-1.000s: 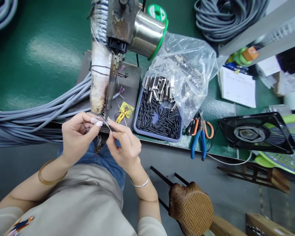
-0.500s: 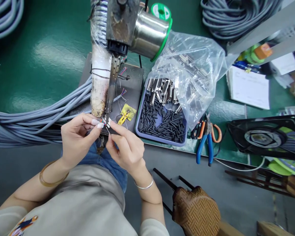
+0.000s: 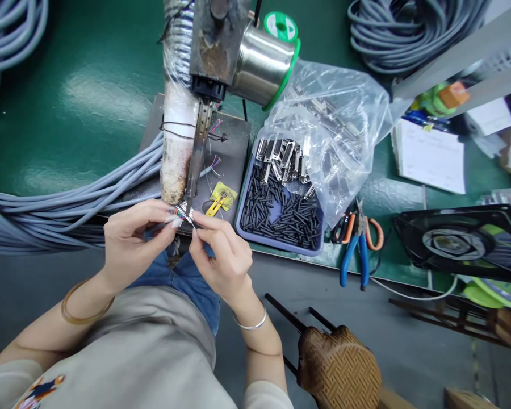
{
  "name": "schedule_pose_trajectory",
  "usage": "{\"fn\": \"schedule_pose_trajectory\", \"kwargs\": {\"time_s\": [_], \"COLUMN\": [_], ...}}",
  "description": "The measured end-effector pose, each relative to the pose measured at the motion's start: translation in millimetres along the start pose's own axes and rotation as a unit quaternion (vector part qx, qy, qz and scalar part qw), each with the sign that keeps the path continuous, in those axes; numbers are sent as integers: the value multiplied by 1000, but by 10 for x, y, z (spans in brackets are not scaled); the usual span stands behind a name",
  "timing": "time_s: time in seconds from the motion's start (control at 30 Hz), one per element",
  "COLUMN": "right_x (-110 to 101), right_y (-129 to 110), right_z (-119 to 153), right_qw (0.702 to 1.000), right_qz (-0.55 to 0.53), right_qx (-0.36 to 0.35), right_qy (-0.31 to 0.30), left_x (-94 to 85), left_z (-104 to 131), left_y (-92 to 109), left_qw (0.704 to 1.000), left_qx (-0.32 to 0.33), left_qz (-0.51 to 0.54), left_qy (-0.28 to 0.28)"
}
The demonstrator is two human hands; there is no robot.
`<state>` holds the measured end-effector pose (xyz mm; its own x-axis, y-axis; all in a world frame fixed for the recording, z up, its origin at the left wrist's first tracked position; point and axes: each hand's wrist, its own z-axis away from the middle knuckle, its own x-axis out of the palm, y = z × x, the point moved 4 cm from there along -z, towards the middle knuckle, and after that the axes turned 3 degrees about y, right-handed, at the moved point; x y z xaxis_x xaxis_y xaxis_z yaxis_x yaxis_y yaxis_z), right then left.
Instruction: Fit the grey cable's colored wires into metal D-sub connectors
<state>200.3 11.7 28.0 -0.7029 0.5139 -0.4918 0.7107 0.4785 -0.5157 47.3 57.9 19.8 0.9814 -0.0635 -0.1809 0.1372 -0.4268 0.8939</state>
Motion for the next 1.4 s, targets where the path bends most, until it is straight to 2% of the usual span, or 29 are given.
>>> {"fn": "schedule_pose_trajectory", "kwargs": {"time_s": [0.2,0.4,0.7,0.97,1.13,1.3,1.4], "right_x": [14,21,-1,15,7,6,10], "right_y": [41,37,-9,-30,1,38,25], "right_z": [4,-7,-74,-54,-46,-28,-23], "right_qw": [1000,1000,1000,999,1000,1000,1000], "right_qz": [-15,-5,17,34,18,-12,-6], "right_qx": [11,11,6,-10,0,23,17], "right_qy": [4,9,5,-20,-9,-4,-3], "left_x": [1,20,-12,1,-5,-27,-25], "left_z": [-12,-29,-58,-36,-42,-18,13], "left_y": [44,76,150,122,104,-24,-49], "left_qw": [996,988,988,983,990,997,997], "left_qx": [61,97,94,107,75,-52,-77], "left_qz": [-64,-117,-122,-146,-112,-15,3], "left_qy": [-23,-10,-5,-33,-37,-51,-32]}}
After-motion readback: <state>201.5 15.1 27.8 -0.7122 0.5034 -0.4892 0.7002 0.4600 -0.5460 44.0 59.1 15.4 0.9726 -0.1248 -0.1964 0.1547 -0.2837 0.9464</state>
